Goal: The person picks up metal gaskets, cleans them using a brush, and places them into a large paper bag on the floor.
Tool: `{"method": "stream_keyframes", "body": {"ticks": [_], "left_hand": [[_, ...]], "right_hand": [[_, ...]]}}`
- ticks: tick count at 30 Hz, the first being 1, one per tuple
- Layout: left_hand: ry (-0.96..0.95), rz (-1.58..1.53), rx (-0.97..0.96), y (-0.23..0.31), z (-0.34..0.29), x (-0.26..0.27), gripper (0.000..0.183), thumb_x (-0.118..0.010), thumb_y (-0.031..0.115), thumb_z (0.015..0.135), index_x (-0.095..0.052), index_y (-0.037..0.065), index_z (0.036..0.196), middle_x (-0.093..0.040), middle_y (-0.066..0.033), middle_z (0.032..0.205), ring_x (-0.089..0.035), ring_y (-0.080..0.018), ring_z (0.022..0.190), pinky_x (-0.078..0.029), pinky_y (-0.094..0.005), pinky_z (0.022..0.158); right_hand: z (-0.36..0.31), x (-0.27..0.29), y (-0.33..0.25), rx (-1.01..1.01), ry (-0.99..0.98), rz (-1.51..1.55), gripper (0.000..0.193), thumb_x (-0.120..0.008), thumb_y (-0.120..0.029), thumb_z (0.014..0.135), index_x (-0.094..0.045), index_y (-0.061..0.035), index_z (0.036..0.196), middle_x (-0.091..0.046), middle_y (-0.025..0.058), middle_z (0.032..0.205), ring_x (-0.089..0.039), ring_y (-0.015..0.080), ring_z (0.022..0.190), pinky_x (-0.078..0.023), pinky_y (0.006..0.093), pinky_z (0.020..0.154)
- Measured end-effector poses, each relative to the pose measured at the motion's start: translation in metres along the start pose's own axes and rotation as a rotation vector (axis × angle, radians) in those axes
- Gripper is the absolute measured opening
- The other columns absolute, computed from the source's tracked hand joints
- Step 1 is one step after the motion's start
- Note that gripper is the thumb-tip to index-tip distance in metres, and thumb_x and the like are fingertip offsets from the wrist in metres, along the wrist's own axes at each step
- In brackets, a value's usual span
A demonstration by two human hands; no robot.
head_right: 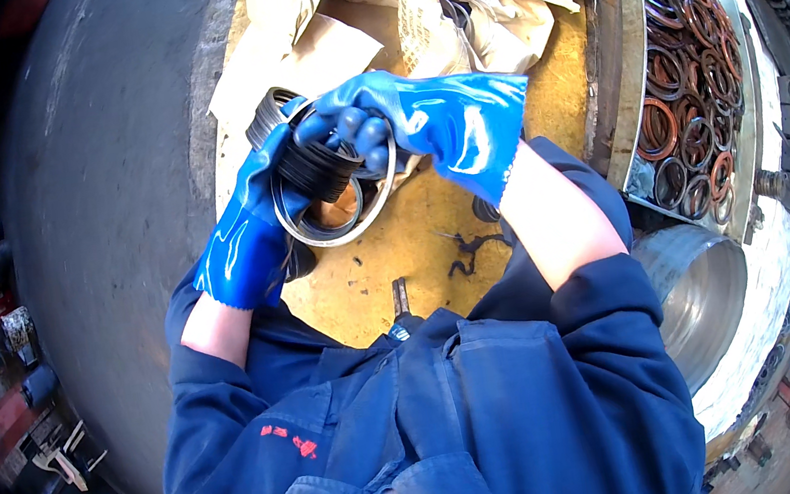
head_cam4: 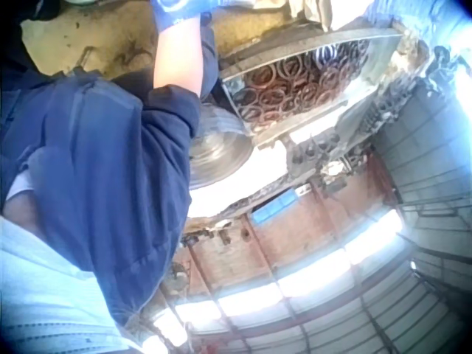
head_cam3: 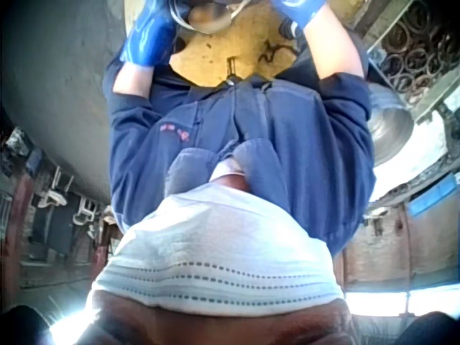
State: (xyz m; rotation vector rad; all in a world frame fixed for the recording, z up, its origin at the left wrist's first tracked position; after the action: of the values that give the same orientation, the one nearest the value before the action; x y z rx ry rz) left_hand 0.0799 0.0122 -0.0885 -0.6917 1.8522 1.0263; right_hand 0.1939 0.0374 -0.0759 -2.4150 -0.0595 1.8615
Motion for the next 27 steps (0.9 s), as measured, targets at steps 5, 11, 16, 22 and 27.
{"method": "stream_keyframes", "body": {"ticks": [5, 11, 16, 22, 27], "left_hand": [[0.245, -0.226, -0.163, 0.012, -0.004, 0.034, 0.047, -0.059, 0.014, 0.102, -0.045, 0.001, 0.145, -0.053, -0.0246, 0.144, -0.056, -0.0378, 0.132, -0.053, -0.0527, 0.110], [0.369, 0.054, -0.354, 0.030, -0.002, 0.046, 0.059, -0.063, 0.020, 0.098, -0.042, 0.005, 0.150, -0.051, -0.0206, 0.150, -0.049, -0.0364, 0.140, -0.044, -0.0509, 0.116], [0.330, -0.010, -0.290, 0.039, -0.005, 0.042, 0.058, -0.065, 0.030, 0.098, -0.047, 0.004, 0.147, -0.051, -0.0194, 0.150, -0.049, -0.0364, 0.140, -0.045, -0.0500, 0.116], [0.217, -0.052, -0.143, 0.025, -0.005, 0.015, 0.052, -0.061, 0.032, 0.102, -0.050, 0.001, 0.142, -0.051, -0.0208, 0.148, -0.053, -0.0391, 0.135, -0.047, -0.0514, 0.113], [0.253, -0.207, -0.039, 0.012, -0.010, 0.019, 0.050, -0.067, 0.029, 0.098, -0.055, 0.000, 0.137, -0.055, -0.0231, 0.144, -0.057, -0.0427, 0.129, -0.051, -0.0581, 0.107]], "right_hand": [[-0.013, 0.036, -0.005, 0.568, 0.433, -0.123, 0.038, -0.062, -0.032, 0.103, -0.062, -0.0023, 0.125, -0.072, 0.0177, 0.113, -0.075, 0.0241, 0.086, -0.064, 0.0321, 0.069], [-0.007, -0.011, 0.049, 0.828, 0.593, -0.463, 0.044, -0.054, -0.036, 0.108, -0.059, -0.0022, 0.136, -0.074, 0.0207, 0.110, -0.076, 0.0269, 0.088, -0.063, 0.0339, 0.070], [-0.021, -0.020, 0.032, 0.555, 0.754, -0.358, 0.051, -0.046, -0.039, 0.104, -0.064, -0.0016, 0.133, -0.073, 0.0138, 0.091, -0.073, 0.0251, 0.083, -0.061, 0.0340, 0.070], [-0.029, -0.016, 0.006, 0.170, 0.750, -0.397, 0.048, -0.043, -0.031, 0.106, -0.058, -0.0028, 0.142, -0.052, -0.0084, 0.058, -0.055, 0.0110, 0.051, -0.045, 0.0270, 0.047], [-0.010, 0.009, 0.009, -0.026, 0.411, -0.299, 0.046, -0.052, -0.030, 0.104, -0.058, -0.0006, 0.139, -0.061, -0.0027, 0.071, -0.059, 0.0088, 0.062, -0.051, 0.0236, 0.056]]}}
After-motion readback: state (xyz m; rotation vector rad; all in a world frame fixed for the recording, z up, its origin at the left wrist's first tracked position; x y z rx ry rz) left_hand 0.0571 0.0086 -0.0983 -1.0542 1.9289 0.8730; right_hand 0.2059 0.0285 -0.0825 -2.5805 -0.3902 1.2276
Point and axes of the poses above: each hand's wrist, its own z-axis towards the middle knuckle, its own x-axis out of the back of the hand, y = z × x, the point moved 8 cm from there along z, towards the middle knuckle
